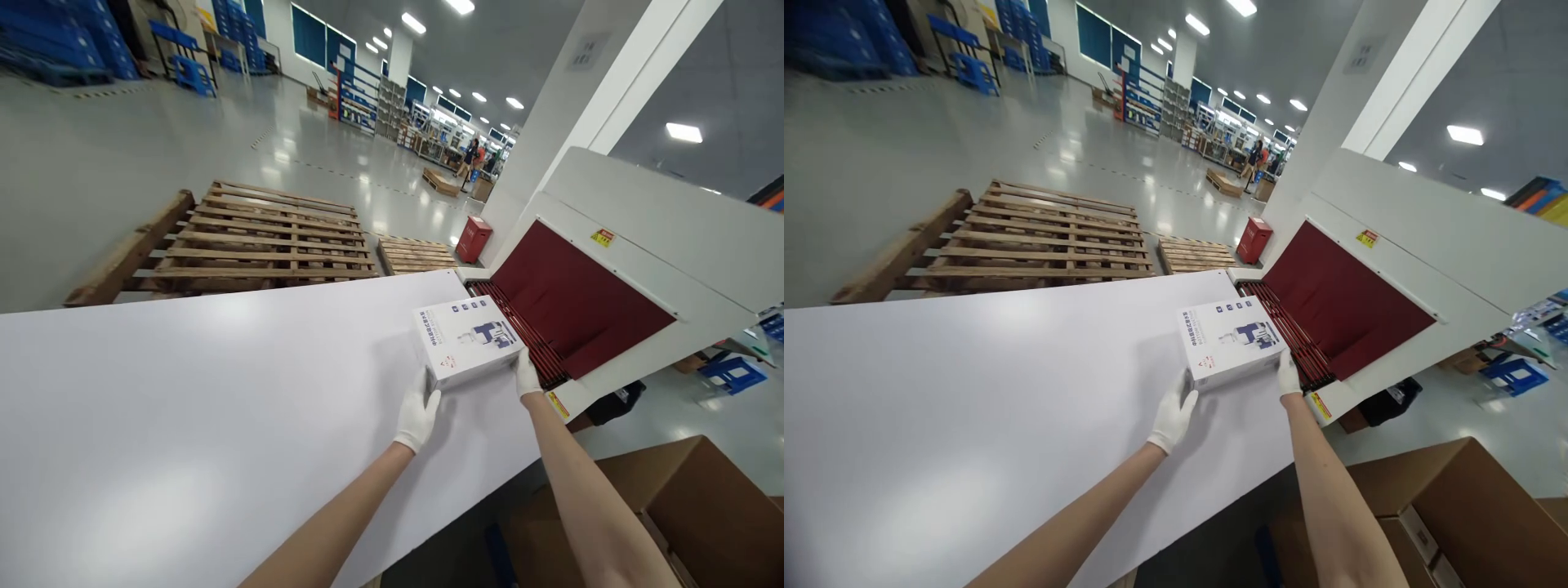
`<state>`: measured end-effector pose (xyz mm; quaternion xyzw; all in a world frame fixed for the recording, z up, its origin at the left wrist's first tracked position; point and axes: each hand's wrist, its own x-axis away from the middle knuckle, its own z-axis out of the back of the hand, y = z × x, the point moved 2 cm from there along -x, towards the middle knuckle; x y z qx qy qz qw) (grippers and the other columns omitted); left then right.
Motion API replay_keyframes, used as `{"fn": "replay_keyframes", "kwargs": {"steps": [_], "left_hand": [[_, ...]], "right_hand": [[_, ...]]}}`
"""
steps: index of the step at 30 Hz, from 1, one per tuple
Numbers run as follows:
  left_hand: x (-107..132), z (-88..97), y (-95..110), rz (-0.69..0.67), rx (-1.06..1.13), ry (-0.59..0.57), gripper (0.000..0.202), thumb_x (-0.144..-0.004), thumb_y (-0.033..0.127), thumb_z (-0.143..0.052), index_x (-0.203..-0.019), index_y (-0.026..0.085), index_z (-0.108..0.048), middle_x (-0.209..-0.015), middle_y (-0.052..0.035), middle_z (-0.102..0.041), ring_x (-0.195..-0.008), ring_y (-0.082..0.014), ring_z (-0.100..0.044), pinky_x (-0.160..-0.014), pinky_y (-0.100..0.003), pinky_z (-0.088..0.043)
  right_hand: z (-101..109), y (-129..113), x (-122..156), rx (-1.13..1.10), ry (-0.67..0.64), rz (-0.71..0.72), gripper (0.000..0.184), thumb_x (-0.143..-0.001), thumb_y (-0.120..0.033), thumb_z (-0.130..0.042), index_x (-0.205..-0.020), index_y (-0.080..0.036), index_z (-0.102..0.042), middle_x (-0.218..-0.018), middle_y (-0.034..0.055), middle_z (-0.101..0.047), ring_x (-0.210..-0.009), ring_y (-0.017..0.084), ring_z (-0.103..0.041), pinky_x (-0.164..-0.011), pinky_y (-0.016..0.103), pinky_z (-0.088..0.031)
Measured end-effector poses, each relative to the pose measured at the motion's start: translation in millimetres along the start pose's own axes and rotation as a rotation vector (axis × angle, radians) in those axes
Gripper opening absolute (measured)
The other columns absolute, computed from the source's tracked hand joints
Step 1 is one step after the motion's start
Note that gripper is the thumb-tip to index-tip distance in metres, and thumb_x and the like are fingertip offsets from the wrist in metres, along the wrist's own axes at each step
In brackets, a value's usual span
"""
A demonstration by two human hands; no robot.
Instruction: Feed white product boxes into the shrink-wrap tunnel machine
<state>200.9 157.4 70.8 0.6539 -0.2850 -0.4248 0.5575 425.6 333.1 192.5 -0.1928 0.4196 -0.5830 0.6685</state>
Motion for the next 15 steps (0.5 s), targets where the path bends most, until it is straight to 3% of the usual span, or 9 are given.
{"fn": "replay_keyframes", "kwargs": {"steps": [3, 6, 8, 10, 12, 15], "left_hand": [[5.9, 16.2, 5.5, 0.094, 0.203, 0.062, 0.065, -0.096, 0.033, -0.059, -0.157, 0.023, -0.042, -0.162, -0.0094, -0.046, -0.152, -0.0252, -0.040, -0.129, -0.042, -0.029], [25.1, 51.6, 6.3, 0.236, 0.282, 0.187, 0.059, -0.093, 0.032, -0.061, -0.149, 0.020, -0.049, -0.154, -0.0116, -0.055, -0.144, -0.0257, -0.049, -0.126, -0.041, -0.033], [46.5, 83.9, 13.2, 0.303, 0.277, 0.223, 0.051, -0.092, 0.032, -0.059, -0.141, 0.018, -0.055, -0.146, -0.0131, -0.061, -0.139, -0.0275, -0.054, -0.123, -0.043, -0.036], [69.2, 119.2, 31.2, 0.332, 0.269, 0.217, 0.045, -0.092, 0.034, -0.059, -0.133, 0.017, -0.060, -0.140, -0.0132, -0.065, -0.134, -0.0284, -0.057, -0.118, -0.042, -0.042], [84.7, 152.9, 60.5, 0.321, 0.193, 0.208, 0.037, -0.092, 0.039, -0.060, -0.121, 0.016, -0.065, -0.127, -0.0129, -0.071, -0.123, -0.0285, -0.063, -0.105, -0.040, -0.049], [82.4, 191.4, 111.0, 0.221, -0.184, 0.192, 0.036, -0.099, 0.048, -0.047, -0.093, 0.018, -0.066, -0.093, -0.0088, -0.071, -0.093, -0.0247, -0.066, -0.084, -0.035, -0.049]], "right_hand": [[-21.9, -4.6, 45.0, -0.043, -0.037, -0.102, 0.104, -0.087, -0.086, -0.026, -0.135, 0.000, -0.060, -0.139, 0.0269, -0.061, -0.137, 0.031, -0.053, -0.120, 0.041, -0.038], [-25.0, -14.9, 129.6, -0.067, -0.052, -0.173, 0.108, -0.082, -0.091, -0.031, -0.136, -0.002, -0.061, -0.142, 0.0272, -0.059, -0.140, 0.035, -0.051, -0.119, 0.046, -0.039], [-18.8, -28.8, 191.5, -0.074, -0.068, -0.183, 0.098, -0.086, -0.086, -0.031, -0.133, -0.006, -0.063, -0.138, 0.0239, -0.062, -0.133, 0.034, -0.056, -0.114, 0.045, -0.045], [-5.7, -49.9, 243.9, -0.071, -0.090, -0.172, 0.083, -0.093, -0.079, -0.034, -0.130, -0.011, -0.064, -0.133, 0.0203, -0.065, -0.125, 0.032, -0.060, -0.107, 0.043, -0.049], [14.0, -77.5, 275.9, -0.047, -0.075, -0.126, 0.073, -0.096, -0.074, -0.039, -0.127, -0.013, -0.065, -0.130, 0.0196, -0.066, -0.121, 0.032, -0.061, -0.104, 0.042, -0.049], [42.0, -120.8, 278.3, 0.035, -0.066, 0.000, 0.060, -0.097, -0.069, -0.042, -0.111, -0.017, -0.068, -0.117, 0.0158, -0.070, -0.111, 0.031, -0.063, -0.099, 0.042, -0.047]]}}
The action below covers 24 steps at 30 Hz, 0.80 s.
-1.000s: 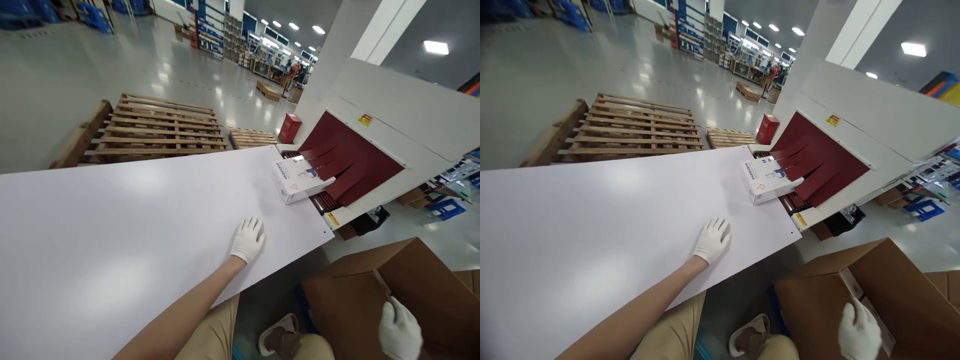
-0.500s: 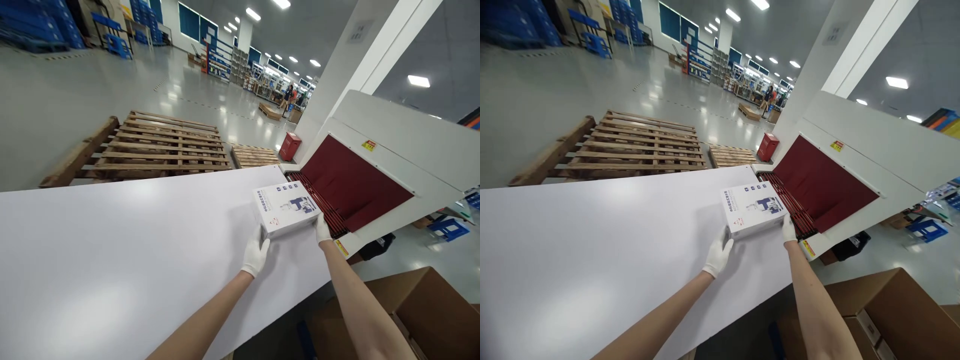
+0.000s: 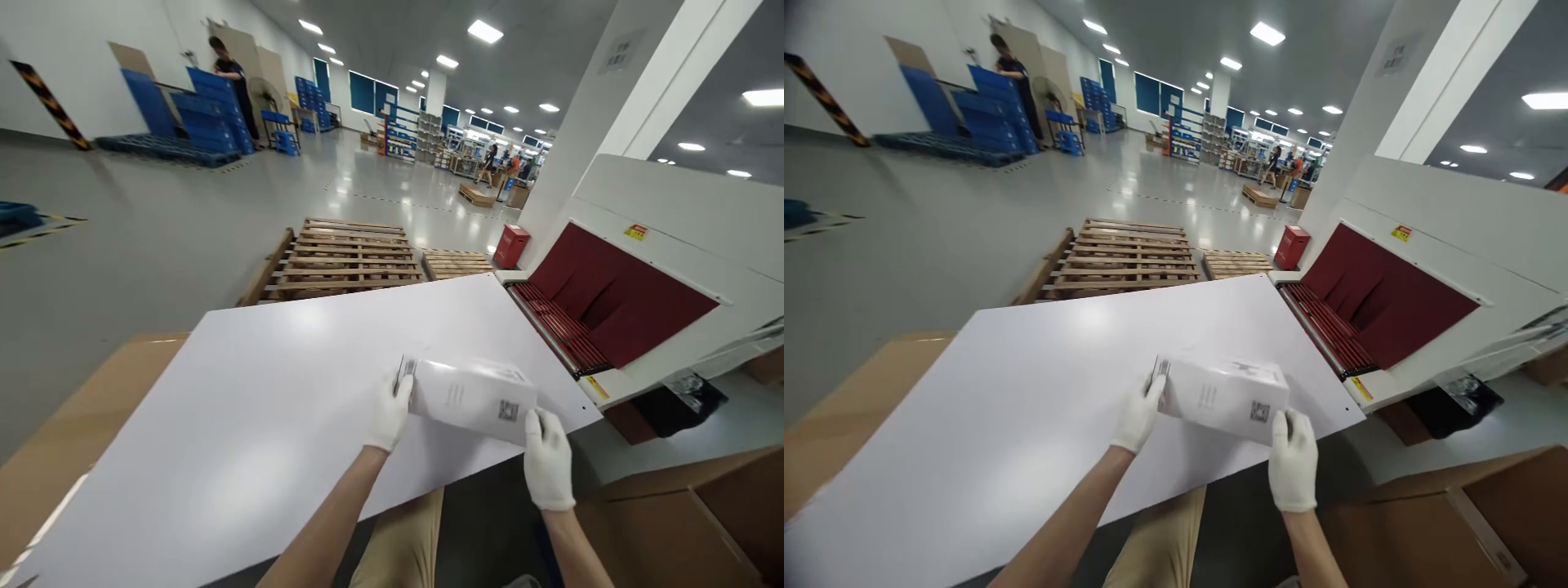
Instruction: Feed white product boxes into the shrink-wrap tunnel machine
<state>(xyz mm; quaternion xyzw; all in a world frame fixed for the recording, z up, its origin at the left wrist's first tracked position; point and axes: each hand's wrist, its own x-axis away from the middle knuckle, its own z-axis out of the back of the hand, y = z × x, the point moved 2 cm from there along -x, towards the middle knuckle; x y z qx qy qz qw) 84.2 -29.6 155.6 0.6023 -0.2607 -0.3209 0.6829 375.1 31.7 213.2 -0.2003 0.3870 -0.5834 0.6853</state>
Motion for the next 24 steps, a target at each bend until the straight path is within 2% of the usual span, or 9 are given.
{"fn": "replay_keyframes", "kwargs": {"steps": [3, 6, 8, 10, 13, 15, 17, 21, 24], "left_hand": [[-18.5, 20.9, 31.3, -0.048, -0.248, -0.062, 0.036, -0.099, 0.043, -0.044, -0.074, 0.022, -0.060, -0.073, -0.0033, -0.063, -0.074, -0.0205, -0.061, -0.071, -0.033, -0.043], [-29.9, 27.4, 41.7, -0.006, -0.309, -0.113, 0.034, -0.095, 0.041, -0.049, -0.066, 0.023, -0.054, -0.064, -0.0027, -0.059, -0.063, -0.0207, -0.057, -0.065, -0.034, -0.038], [-27.0, 28.0, 44.9, -0.018, -0.341, -0.104, 0.030, -0.096, 0.041, -0.048, -0.075, 0.023, -0.060, -0.074, -0.0055, -0.066, -0.072, -0.0235, -0.062, -0.069, -0.035, -0.041], [-18.4, 25.9, 49.0, -0.054, -0.373, -0.070, 0.026, -0.094, 0.044, -0.052, -0.096, 0.023, -0.066, -0.094, -0.0094, -0.072, -0.091, -0.0281, -0.066, -0.080, -0.037, -0.044], [-4.9, 17.5, 56.4, -0.099, -0.439, 0.028, 0.064, -0.074, 0.063, -0.076, -0.118, 0.019, -0.063, -0.116, -0.0180, -0.070, -0.114, -0.0388, -0.062, -0.096, -0.042, -0.043], [0.1, 10.9, 59.0, -0.097, -0.407, 0.112, 0.087, -0.052, 0.068, -0.089, -0.116, 0.016, -0.064, -0.119, -0.0227, -0.069, -0.119, -0.0449, -0.060, -0.102, -0.045, -0.041], [1.8, 6.2, 58.6, -0.080, -0.330, 0.168, 0.090, -0.042, 0.065, -0.093, -0.113, 0.017, -0.065, -0.118, -0.0240, -0.069, -0.120, -0.0472, -0.059, -0.106, -0.046, -0.040], [-2.5, 8.6, 52.3, -0.077, -0.235, 0.160, 0.091, -0.042, 0.062, -0.095, -0.116, 0.016, -0.068, -0.118, -0.0236, -0.069, -0.122, -0.0475, -0.058, -0.109, -0.050, -0.038], [-13.3, 17.4, 38.8, 0.003, 0.004, 0.046, 0.060, -0.066, 0.061, -0.085, -0.106, 0.018, -0.075, -0.109, -0.0181, -0.074, -0.116, -0.0406, -0.064, -0.107, -0.049, -0.044]], "right_hand": [[7.6, -21.1, -27.3, 0.073, -0.151, -0.049, 0.054, -0.091, -0.071, -0.051, -0.097, -0.020, -0.070, -0.104, 0.0110, -0.073, -0.101, 0.030, -0.065, -0.092, 0.042, -0.047], [-3.3, -18.1, -48.0, -0.076, -0.257, -0.092, 0.064, -0.084, -0.071, -0.062, -0.121, -0.018, -0.068, -0.121, 0.0129, -0.071, -0.113, 0.032, -0.065, -0.099, 0.044, -0.049], [-12.8, -10.2, -50.8, -0.316, -0.295, -0.074, 0.081, -0.084, -0.069, -0.066, -0.147, -0.020, -0.053, -0.146, 0.0130, -0.060, -0.131, 0.031, -0.058, -0.111, 0.043, -0.046], [-20.0, -2.0, -47.4, -0.530, -0.351, -0.092, 0.091, -0.085, -0.069, -0.069, -0.159, -0.025, -0.040, -0.159, 0.0109, -0.048, -0.143, 0.030, -0.049, -0.119, 0.044, -0.041], [-24.0, 5.2, -41.2, -0.674, -0.379, -0.126, 0.092, -0.083, -0.067, -0.073, -0.159, -0.026, -0.041, -0.158, 0.0112, -0.049, -0.145, 0.033, -0.048, -0.123, 0.049, -0.038], [-24.1, 7.2, -40.1, -0.701, -0.367, -0.111, 0.089, -0.084, -0.065, -0.074, -0.158, -0.025, -0.044, -0.155, 0.0116, -0.053, -0.144, 0.034, -0.048, -0.123, 0.051, -0.038], [-24.8, 9.4, -41.0, -0.699, -0.359, -0.098, 0.086, -0.085, -0.063, -0.074, -0.156, -0.025, -0.047, -0.154, 0.0112, -0.054, -0.145, 0.034, -0.048, -0.123, 0.052, -0.037], [-28.5, 15.7, -43.5, -0.665, -0.331, -0.063, 0.082, -0.085, -0.065, -0.072, -0.154, -0.025, -0.051, -0.147, 0.0107, -0.061, -0.141, 0.035, -0.052, -0.119, 0.052, -0.043], [-31.7, 19.1, -42.7, -0.667, -0.339, -0.038, 0.081, -0.085, -0.064, -0.071, -0.152, -0.023, -0.052, -0.143, 0.0112, -0.063, -0.138, 0.035, -0.054, -0.114, 0.050, -0.048]]}}
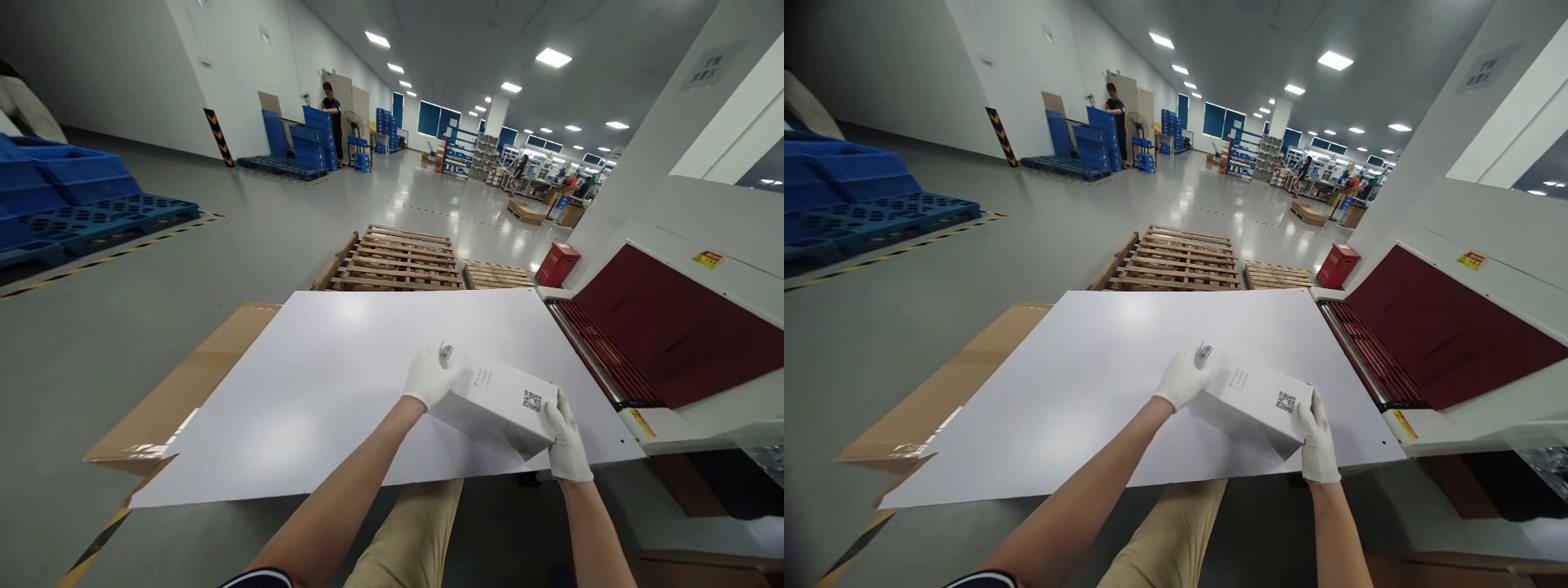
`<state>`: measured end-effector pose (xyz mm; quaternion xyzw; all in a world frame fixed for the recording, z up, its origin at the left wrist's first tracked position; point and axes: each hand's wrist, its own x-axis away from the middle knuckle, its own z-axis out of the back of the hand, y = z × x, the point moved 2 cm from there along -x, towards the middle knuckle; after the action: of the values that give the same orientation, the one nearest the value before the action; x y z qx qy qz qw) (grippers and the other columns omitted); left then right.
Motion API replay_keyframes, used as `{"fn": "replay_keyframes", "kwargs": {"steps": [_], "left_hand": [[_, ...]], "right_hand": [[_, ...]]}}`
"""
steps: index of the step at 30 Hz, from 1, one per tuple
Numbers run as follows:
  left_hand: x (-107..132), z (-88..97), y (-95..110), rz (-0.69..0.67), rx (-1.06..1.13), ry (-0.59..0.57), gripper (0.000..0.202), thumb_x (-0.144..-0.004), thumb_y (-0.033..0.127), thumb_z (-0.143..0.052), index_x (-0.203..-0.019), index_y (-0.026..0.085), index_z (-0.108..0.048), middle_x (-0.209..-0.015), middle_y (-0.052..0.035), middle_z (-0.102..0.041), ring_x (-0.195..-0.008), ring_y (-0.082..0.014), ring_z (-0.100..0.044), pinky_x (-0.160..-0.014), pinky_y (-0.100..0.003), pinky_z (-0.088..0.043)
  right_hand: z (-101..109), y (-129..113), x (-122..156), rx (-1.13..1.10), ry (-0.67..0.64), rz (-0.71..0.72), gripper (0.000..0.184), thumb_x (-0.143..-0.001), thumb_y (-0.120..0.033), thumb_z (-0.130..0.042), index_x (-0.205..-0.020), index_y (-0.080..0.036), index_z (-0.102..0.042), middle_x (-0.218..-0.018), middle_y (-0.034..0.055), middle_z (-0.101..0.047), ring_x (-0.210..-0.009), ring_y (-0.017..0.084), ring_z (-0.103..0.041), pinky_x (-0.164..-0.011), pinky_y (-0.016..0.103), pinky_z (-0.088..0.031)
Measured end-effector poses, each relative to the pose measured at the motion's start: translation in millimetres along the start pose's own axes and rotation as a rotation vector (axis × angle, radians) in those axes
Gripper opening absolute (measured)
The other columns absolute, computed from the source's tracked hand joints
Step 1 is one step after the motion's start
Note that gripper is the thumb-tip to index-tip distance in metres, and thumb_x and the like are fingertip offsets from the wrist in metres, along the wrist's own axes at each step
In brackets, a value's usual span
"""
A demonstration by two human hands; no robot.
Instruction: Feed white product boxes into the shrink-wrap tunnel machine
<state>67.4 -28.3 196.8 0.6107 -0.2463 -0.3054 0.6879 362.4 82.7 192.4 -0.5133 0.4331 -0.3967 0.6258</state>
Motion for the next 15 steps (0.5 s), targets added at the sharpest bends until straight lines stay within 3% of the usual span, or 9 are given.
{"fn": "replay_keyframes", "kwargs": {"steps": [2, 5, 8, 10, 12, 14, 15], "left_hand": [[-9.2, 4.6, -13.7, 0.089, 0.149, -0.067, 0.042, -0.082, 0.054, -0.072, -0.102, 0.017, -0.078, -0.105, -0.0144, -0.077, -0.109, -0.0351, -0.069, -0.101, -0.047, -0.050], [-19.1, 6.9, -35.2, 0.157, 0.250, -0.086, 0.043, -0.085, 0.046, -0.067, -0.114, 0.016, -0.078, -0.117, -0.0127, -0.077, -0.114, -0.0316, -0.070, -0.103, -0.045, -0.052], [-21.8, 5.9, -49.2, 0.182, 0.301, -0.080, 0.047, -0.085, 0.047, -0.069, -0.119, 0.016, -0.077, -0.126, -0.0122, -0.075, -0.125, -0.0312, -0.066, -0.111, -0.045, -0.049], [-21.0, 7.0, -52.4, 0.198, 0.300, -0.069, 0.048, -0.084, 0.049, -0.072, -0.119, 0.016, -0.077, -0.126, -0.0129, -0.074, -0.127, -0.0325, -0.064, -0.115, -0.047, -0.046], [-18.8, 10.6, -51.7, 0.213, 0.281, -0.052, 0.049, -0.083, 0.049, -0.073, -0.119, 0.016, -0.076, -0.128, -0.0139, -0.073, -0.129, -0.0336, -0.062, -0.117, -0.049, -0.045], [-13.5, 15.6, -49.4, 0.206, 0.248, -0.050, 0.048, -0.085, 0.049, -0.073, -0.120, 0.017, -0.075, -0.132, -0.0140, -0.071, -0.131, -0.0334, -0.061, -0.119, -0.050, -0.043], [-8.6, 18.1, -49.0, 0.187, 0.247, -0.062, 0.048, -0.088, 0.051, -0.069, -0.122, 0.017, -0.075, -0.135, -0.0133, -0.070, -0.132, -0.0321, -0.061, -0.119, -0.048, -0.044]], "right_hand": [[0.3, 1.4, 0.4, -0.031, -0.017, -0.017, 0.080, -0.087, -0.063, -0.070, -0.153, -0.024, -0.050, -0.146, 0.0108, -0.060, -0.138, 0.034, -0.054, -0.114, 0.049, -0.048], [3.6, -5.8, -1.7, -0.017, -0.054, -0.020, 0.075, -0.091, -0.063, -0.065, -0.154, -0.026, -0.047, -0.150, 0.0098, -0.057, -0.137, 0.032, -0.053, -0.116, 0.049, -0.045], [4.4, -32.2, -7.0, 0.349, -0.018, 0.069, 0.073, -0.089, -0.064, -0.062, -0.145, -0.017, -0.056, -0.145, 0.0156, -0.059, -0.135, 0.035, -0.052, -0.118, 0.052, -0.038], [-7.2, -59.0, -9.6, 0.693, -0.007, 0.246, 0.075, -0.083, -0.060, -0.065, -0.141, -0.012, -0.060, -0.145, 0.0201, -0.057, -0.137, 0.038, -0.048, -0.121, 0.053, -0.033], [-33.4, -82.9, -10.4, 0.965, -0.188, 0.448, 0.085, -0.076, -0.057, -0.072, -0.147, -0.013, -0.056, -0.150, 0.0207, -0.051, -0.140, 0.038, -0.042, -0.123, 0.053, -0.027], [-64.0, -96.5, -9.7, 1.156, -0.442, 0.499, 0.102, -0.062, -0.057, -0.081, -0.152, -0.018, -0.052, -0.153, 0.0189, -0.048, -0.142, 0.041, -0.038, -0.123, 0.057, -0.021], [-77.1, -100.3, -8.3, 1.228, -0.505, 0.492, 0.107, -0.056, -0.051, -0.085, -0.152, -0.019, -0.052, -0.151, 0.0186, -0.049, -0.141, 0.042, -0.039, -0.123, 0.057, -0.020]]}}
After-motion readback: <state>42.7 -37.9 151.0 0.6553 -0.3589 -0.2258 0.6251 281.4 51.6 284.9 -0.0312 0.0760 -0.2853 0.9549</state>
